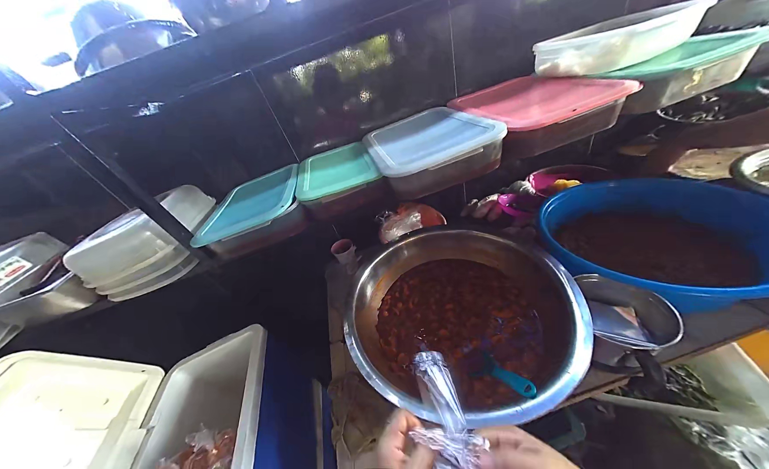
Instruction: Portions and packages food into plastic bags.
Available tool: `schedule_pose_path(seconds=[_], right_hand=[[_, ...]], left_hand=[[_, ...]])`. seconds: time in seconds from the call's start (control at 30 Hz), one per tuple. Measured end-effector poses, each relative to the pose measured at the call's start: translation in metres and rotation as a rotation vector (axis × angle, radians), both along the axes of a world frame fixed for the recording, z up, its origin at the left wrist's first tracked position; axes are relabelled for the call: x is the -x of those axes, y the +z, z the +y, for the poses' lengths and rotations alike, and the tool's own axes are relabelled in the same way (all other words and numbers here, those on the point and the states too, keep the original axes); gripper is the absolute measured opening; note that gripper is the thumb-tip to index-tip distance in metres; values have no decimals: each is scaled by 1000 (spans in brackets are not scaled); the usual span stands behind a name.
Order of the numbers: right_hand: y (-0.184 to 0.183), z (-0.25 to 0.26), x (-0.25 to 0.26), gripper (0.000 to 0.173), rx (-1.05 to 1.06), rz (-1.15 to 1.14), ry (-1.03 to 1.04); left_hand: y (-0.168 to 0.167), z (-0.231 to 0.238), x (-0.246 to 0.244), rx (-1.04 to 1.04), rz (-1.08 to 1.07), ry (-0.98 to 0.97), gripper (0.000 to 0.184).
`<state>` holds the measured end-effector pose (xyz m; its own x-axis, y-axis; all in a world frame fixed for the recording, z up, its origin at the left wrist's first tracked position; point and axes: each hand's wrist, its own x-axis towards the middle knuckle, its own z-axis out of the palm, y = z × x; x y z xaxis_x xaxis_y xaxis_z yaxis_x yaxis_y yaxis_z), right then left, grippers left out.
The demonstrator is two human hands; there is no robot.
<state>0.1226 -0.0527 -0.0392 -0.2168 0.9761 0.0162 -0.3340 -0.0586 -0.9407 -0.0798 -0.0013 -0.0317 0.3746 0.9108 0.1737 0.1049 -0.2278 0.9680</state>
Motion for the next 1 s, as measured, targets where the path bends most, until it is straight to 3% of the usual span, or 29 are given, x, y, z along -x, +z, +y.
schedule_pose_path(seconds=[0.07, 0.1, 0.17, 0.2, 0.27, 0.33, 0.37, 0.43, 0.5, 0.57, 0.63, 0.67, 0.7, 0.77, 0.83, 0.87, 1.0], right_hand=[[-3, 4, 5, 7, -94, -193, -132], [-7, 11, 4, 13, -163, -292, -303], [-20, 31, -6, 18, -348, -487, -641], [-24, 35, -11, 19, -439, -574, -717], [-21, 30, -10, 21, -531, -748, -702], [-17, 18, 1, 18, -507, -822, -571], [-20, 15, 7, 13, -451, -788, -519], [-25, 18, 8, 6, -254, -491, -467], [-18, 27, 1, 14, -37, -76, -401], [-10, 22, -3, 32, 96, 84, -264], [-11, 11, -3, 32, 62, -37, -110], [-13, 7, -5, 22, -13, -161, -67], [-15, 6, -6, 16, -98, -302, -107], [-25, 16, -11, 18, -291, -495, -423], [-33, 31, -21, 15, -485, -594, -700], [-32, 31, -24, 22, -557, -664, -733], [-25, 22, 0, 18, -577, -825, -526]], left_hand=[[-11, 4, -2, -224, 126, 111, 13], [-12, 2, -5, -276, 174, 95, 14], [-10, -12, -11, -203, 180, -7, 19], [-10, -19, -13, -111, 106, -11, 22], [-14, -18, -12, 94, -119, 162, 27], [-12, -4, -6, 435, -373, 323, 16], [-9, -1, -4, 588, -481, 306, 16], [-2, -7, -6, 763, -562, 103, 32], [-4, -12, -10, 612, -402, -173, 32], [-6, -7, -4, 348, -184, -254, 12], [-9, 4, 3, 93, -55, -18, 9], [-14, 12, 3, -70, -2, 100, 7], [-19, 16, 3, -221, 63, 174, 7], [-25, 10, 0, -335, 163, 146, 11], [-27, -2, -6, -202, 127, 33, 17], [-28, -5, -10, -101, 32, 45, 18], [-9, 13, -13, 582, -524, 315, 19]])
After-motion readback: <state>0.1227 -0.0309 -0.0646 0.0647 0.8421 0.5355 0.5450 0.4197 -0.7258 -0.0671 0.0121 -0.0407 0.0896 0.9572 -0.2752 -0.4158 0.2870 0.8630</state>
